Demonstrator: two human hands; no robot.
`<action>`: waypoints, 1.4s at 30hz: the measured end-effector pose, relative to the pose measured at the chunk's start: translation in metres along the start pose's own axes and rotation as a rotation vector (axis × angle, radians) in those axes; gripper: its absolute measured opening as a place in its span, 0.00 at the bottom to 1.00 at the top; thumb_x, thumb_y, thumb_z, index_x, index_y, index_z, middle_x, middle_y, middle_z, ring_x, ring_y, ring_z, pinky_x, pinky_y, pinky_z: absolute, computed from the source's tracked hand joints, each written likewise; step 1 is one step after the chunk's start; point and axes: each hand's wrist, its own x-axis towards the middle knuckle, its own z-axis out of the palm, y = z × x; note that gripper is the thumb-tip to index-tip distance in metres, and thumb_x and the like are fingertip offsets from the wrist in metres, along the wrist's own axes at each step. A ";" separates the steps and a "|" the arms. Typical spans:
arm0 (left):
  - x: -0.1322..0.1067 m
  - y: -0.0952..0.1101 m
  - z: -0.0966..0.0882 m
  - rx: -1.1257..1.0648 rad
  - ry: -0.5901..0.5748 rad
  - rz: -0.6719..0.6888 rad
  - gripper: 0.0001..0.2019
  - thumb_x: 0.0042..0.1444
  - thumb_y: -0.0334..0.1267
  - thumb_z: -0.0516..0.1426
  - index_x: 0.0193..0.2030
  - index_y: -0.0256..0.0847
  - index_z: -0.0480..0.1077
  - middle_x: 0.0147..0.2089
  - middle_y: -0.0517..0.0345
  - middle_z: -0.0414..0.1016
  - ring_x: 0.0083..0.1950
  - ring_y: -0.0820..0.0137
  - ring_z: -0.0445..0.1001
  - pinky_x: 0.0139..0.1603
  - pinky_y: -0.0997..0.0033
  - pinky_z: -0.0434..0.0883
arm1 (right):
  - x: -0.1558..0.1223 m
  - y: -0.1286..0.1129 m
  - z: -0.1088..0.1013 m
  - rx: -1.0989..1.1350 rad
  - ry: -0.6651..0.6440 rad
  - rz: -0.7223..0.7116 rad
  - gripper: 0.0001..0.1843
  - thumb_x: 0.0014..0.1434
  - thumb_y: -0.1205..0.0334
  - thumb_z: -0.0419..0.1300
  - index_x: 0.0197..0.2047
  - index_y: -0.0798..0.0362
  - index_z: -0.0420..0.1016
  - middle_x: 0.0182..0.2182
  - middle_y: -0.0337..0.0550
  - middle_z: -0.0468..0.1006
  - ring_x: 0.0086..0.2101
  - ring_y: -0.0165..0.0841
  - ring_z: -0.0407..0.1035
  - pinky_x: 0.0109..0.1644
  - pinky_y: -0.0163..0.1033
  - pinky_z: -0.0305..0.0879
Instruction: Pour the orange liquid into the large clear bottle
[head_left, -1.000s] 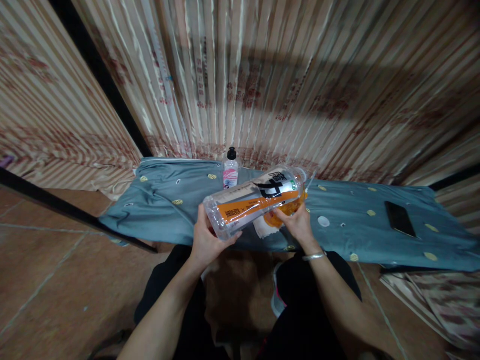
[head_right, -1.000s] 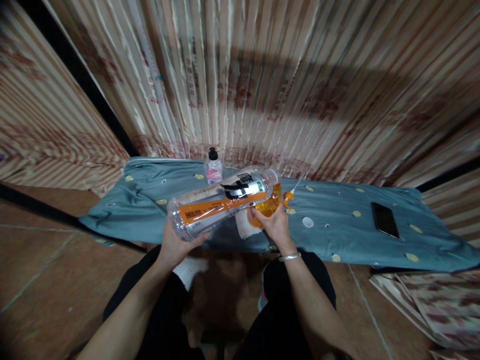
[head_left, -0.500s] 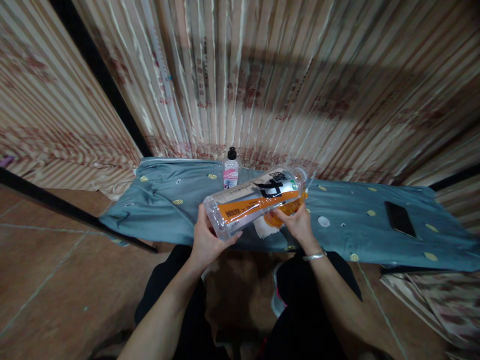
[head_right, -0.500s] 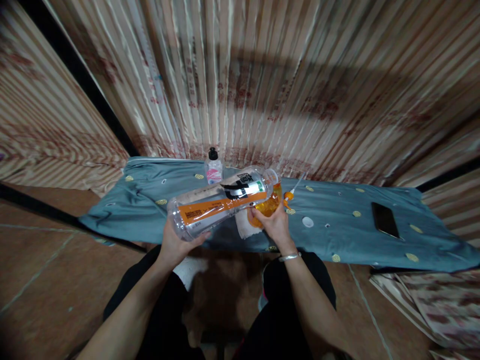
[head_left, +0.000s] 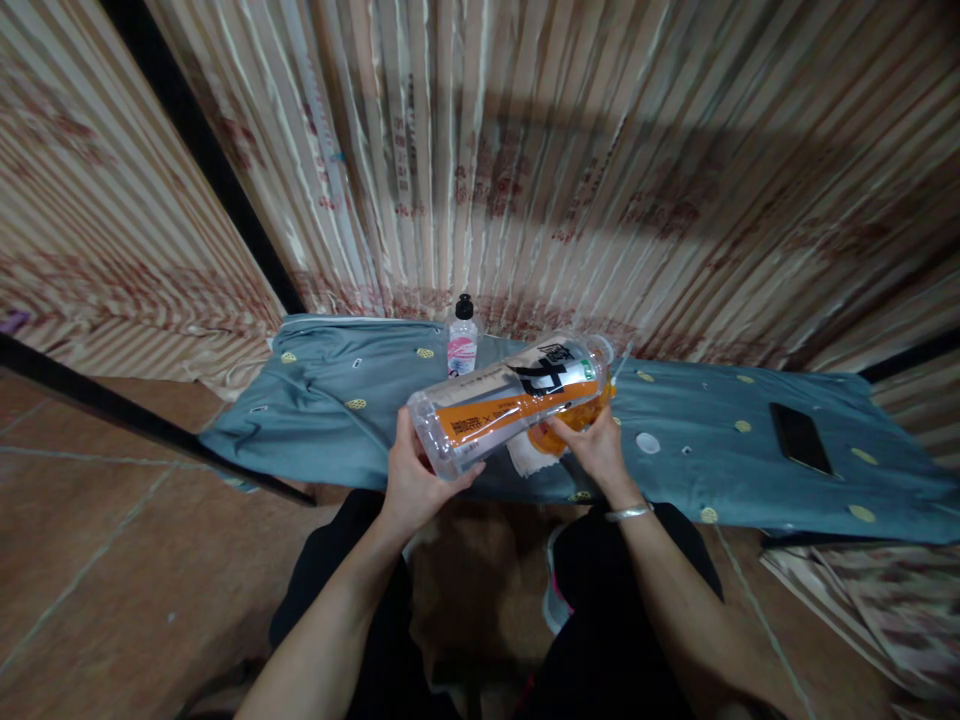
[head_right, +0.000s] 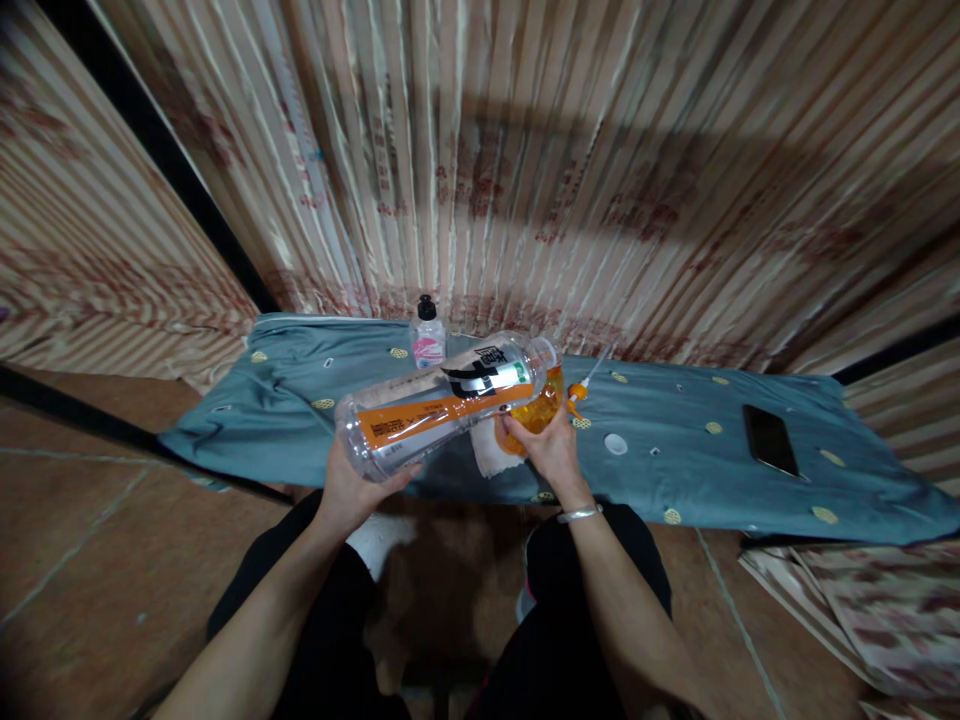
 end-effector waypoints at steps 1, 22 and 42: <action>0.000 0.000 0.000 -0.003 0.000 -0.004 0.47 0.43 0.59 0.90 0.63 0.51 0.74 0.58 0.52 0.95 0.60 0.45 0.99 0.62 0.40 0.98 | 0.000 -0.001 0.000 0.000 -0.001 0.005 0.66 0.40 0.13 0.83 0.69 0.51 0.81 0.63 0.71 0.95 0.63 0.73 0.91 0.72 0.77 0.87; 0.000 -0.002 0.003 -0.016 0.025 0.003 0.46 0.43 0.62 0.89 0.60 0.50 0.73 0.56 0.52 0.95 0.58 0.48 0.99 0.59 0.48 0.97 | 0.001 0.000 -0.001 -0.018 -0.008 0.014 0.65 0.41 0.16 0.84 0.69 0.53 0.82 0.63 0.73 0.95 0.64 0.74 0.90 0.73 0.76 0.87; 0.000 0.004 0.001 -0.020 0.027 -0.070 0.45 0.41 0.61 0.89 0.60 0.50 0.75 0.56 0.49 0.96 0.59 0.40 0.98 0.62 0.38 0.98 | 0.004 0.009 0.003 -0.024 -0.016 -0.025 0.66 0.43 0.13 0.83 0.70 0.52 0.83 0.60 0.70 0.96 0.60 0.71 0.91 0.67 0.74 0.89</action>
